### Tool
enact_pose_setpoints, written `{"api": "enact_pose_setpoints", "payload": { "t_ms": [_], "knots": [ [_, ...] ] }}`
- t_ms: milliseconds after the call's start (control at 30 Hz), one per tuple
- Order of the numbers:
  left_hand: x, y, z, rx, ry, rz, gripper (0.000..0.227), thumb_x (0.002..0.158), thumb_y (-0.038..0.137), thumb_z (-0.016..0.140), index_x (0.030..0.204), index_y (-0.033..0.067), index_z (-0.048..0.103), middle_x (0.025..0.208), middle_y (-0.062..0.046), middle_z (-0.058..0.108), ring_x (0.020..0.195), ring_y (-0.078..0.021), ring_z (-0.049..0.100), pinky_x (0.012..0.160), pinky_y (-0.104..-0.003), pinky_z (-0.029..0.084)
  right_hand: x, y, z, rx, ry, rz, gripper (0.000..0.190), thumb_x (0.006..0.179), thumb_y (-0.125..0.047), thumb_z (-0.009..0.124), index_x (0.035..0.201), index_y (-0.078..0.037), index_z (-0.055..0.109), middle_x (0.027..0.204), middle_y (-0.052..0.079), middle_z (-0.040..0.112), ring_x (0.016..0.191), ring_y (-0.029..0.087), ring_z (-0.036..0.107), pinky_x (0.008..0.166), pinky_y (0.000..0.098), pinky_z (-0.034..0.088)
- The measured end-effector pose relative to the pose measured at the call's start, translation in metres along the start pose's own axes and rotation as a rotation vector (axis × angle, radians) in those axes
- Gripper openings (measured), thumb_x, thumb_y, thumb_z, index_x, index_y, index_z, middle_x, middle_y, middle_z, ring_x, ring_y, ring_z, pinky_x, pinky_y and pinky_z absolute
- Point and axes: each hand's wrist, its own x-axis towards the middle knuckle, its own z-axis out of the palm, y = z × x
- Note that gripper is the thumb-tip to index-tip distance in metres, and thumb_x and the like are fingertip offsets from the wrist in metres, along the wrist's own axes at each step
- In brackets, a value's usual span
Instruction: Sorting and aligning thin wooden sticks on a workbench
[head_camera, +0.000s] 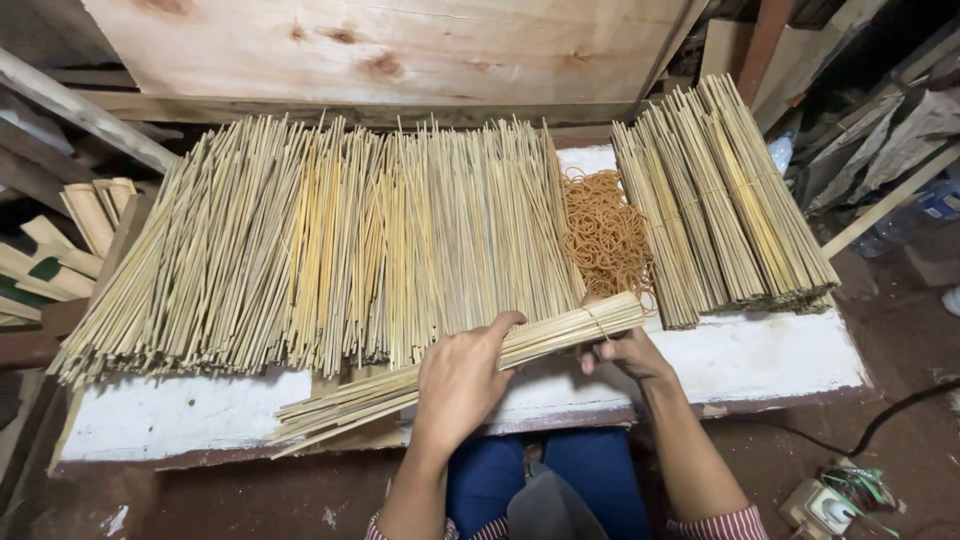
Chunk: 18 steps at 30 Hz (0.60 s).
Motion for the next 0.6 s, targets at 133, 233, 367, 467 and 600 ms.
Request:
{"api": "enact_pose_setpoints", "payload": {
  "t_ms": [133,233,367,467,600],
  "knots": [
    [-0.005,0.009,-0.010,-0.071,0.024,-0.043,0.052,0.079,0.012,0.080,0.127,0.0235,0.064,0.096,-0.017,0.078,0.091,-0.0475,0.074,0.082,-0.058,0.056,0.014,-0.062,0.033,-0.066,0.065,-0.063,0.074,0.060,-0.006,0.093,0.121,0.007,0.054,0.084,0.032,0.072,0.047,0.034,0.073,0.033,0.0419,0.061],
    [-0.011,0.021,-0.023,-0.168,0.050,-0.111,0.054,0.081,0.011,0.079,0.132,0.0183,0.063,0.096,-0.021,0.078,0.093,-0.0482,0.073,0.083,-0.057,0.056,0.014,-0.062,0.054,-0.214,0.124,0.125,0.039,0.065,0.007,0.086,0.099,0.007,0.066,0.077,0.024,0.077,0.051,0.023,0.073,0.037,0.0331,0.061],
    [-0.014,0.034,-0.031,-0.326,0.093,-0.153,0.055,0.084,0.013,0.078,0.136,0.0150,0.062,0.089,-0.027,0.076,0.089,-0.0492,0.073,0.080,-0.058,0.055,0.012,-0.041,0.114,-0.487,0.046,0.111,0.031,0.071,-0.001,0.086,0.097,0.002,0.069,0.075,0.019,0.080,0.058,0.021,0.075,0.049,0.0304,0.057],
    [0.005,0.012,-0.008,-0.386,0.115,-0.143,0.058,0.089,0.023,0.075,0.143,0.0164,0.055,0.086,-0.015,0.076,0.065,-0.0289,0.067,0.058,-0.040,0.055,-0.002,-0.042,0.157,-0.524,-0.252,-0.033,0.041,0.080,-0.047,0.073,0.083,-0.006,0.070,0.070,0.009,0.077,0.062,0.017,0.074,0.057,0.0256,0.055],
    [0.004,-0.020,-0.003,-0.494,0.161,-0.299,0.079,0.088,0.047,0.073,0.154,0.0146,0.044,0.046,0.007,0.034,0.037,-0.0089,0.031,0.039,-0.030,0.034,-0.038,-0.042,0.138,0.397,-0.137,-0.368,0.079,0.108,-0.054,0.018,0.064,-0.013,0.069,0.058,0.003,0.067,0.051,0.015,0.056,0.058,0.0310,0.042]
  ]
}}
